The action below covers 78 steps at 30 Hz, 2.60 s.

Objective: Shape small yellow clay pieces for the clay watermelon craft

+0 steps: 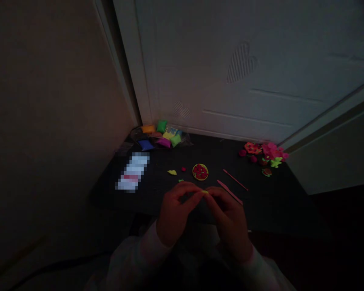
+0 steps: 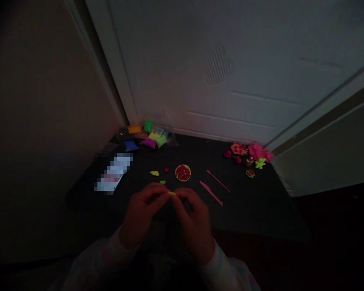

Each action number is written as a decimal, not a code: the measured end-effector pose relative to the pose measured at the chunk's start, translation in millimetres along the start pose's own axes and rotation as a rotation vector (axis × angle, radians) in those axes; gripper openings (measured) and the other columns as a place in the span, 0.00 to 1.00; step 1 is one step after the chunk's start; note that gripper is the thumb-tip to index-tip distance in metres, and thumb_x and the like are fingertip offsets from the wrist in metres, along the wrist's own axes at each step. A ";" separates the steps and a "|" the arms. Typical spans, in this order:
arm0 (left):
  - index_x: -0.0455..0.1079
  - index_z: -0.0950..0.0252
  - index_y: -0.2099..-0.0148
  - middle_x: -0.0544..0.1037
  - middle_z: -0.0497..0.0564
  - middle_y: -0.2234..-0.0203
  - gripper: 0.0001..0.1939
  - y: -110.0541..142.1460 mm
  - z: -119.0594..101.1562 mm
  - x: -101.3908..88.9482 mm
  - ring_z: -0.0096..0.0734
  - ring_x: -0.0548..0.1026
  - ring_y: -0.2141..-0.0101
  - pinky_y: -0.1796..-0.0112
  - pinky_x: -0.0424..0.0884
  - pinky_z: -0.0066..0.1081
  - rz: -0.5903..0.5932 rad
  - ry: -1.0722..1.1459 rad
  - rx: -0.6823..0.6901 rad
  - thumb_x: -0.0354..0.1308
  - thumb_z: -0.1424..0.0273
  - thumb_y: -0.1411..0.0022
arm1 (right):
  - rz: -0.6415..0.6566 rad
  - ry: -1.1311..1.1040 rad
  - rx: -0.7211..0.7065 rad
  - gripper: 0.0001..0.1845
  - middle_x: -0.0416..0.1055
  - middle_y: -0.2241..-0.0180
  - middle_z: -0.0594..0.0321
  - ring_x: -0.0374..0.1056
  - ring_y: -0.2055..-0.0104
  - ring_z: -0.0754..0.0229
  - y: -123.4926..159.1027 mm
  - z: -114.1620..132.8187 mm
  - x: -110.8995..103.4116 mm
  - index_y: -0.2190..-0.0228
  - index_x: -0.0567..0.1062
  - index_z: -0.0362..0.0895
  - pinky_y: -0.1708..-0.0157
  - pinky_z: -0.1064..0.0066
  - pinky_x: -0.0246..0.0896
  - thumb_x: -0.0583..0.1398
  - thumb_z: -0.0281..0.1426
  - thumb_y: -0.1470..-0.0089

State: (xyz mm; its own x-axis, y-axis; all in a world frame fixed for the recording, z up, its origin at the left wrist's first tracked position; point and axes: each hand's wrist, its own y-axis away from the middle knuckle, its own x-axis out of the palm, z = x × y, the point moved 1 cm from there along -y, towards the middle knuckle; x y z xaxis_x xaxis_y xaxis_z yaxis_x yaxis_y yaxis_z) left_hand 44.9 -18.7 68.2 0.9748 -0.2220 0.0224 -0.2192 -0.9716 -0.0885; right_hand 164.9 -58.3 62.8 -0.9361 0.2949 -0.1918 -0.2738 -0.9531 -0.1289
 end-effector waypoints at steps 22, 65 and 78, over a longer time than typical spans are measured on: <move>0.76 0.61 0.70 0.75 0.48 0.71 0.04 0.6 -8.8 -0.3 0.28 0.72 0.68 0.64 0.68 0.26 0.010 -0.074 -0.001 0.61 0.71 0.51 | 0.025 0.007 -0.080 0.07 0.74 0.67 0.63 0.69 0.63 0.61 5.0 10.4 -6.3 0.70 0.76 0.49 0.62 0.69 0.65 0.58 0.33 0.50; 0.73 0.62 0.68 0.78 0.45 0.75 0.07 -3.1 -37.6 8.1 0.25 0.75 0.72 0.69 0.71 0.23 -0.051 0.193 -0.087 0.62 0.73 0.55 | -0.106 0.088 -0.422 0.17 0.73 0.63 0.65 0.69 0.60 0.60 6.7 31.1 -20.7 0.59 0.70 0.52 0.60 0.67 0.65 0.58 0.25 0.51; 0.73 0.62 0.68 0.78 0.48 0.72 0.09 10.7 -60.2 -6.6 0.27 0.74 0.69 0.66 0.71 0.25 0.205 -0.045 0.285 0.58 0.79 0.51 | -0.010 0.252 -0.710 0.17 0.74 0.68 0.65 0.70 0.64 0.62 12.6 53.4 -30.3 0.62 0.69 0.51 0.65 0.70 0.67 0.58 0.20 0.52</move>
State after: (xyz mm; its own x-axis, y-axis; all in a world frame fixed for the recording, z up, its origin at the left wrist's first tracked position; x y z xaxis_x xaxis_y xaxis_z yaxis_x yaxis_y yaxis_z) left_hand 33.6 -32.5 127.0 0.9140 -0.3999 -0.0679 -0.3962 -0.8442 -0.3610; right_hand 178.1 -82.8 118.9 -0.8323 0.3907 -0.3931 0.0060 -0.7028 -0.7113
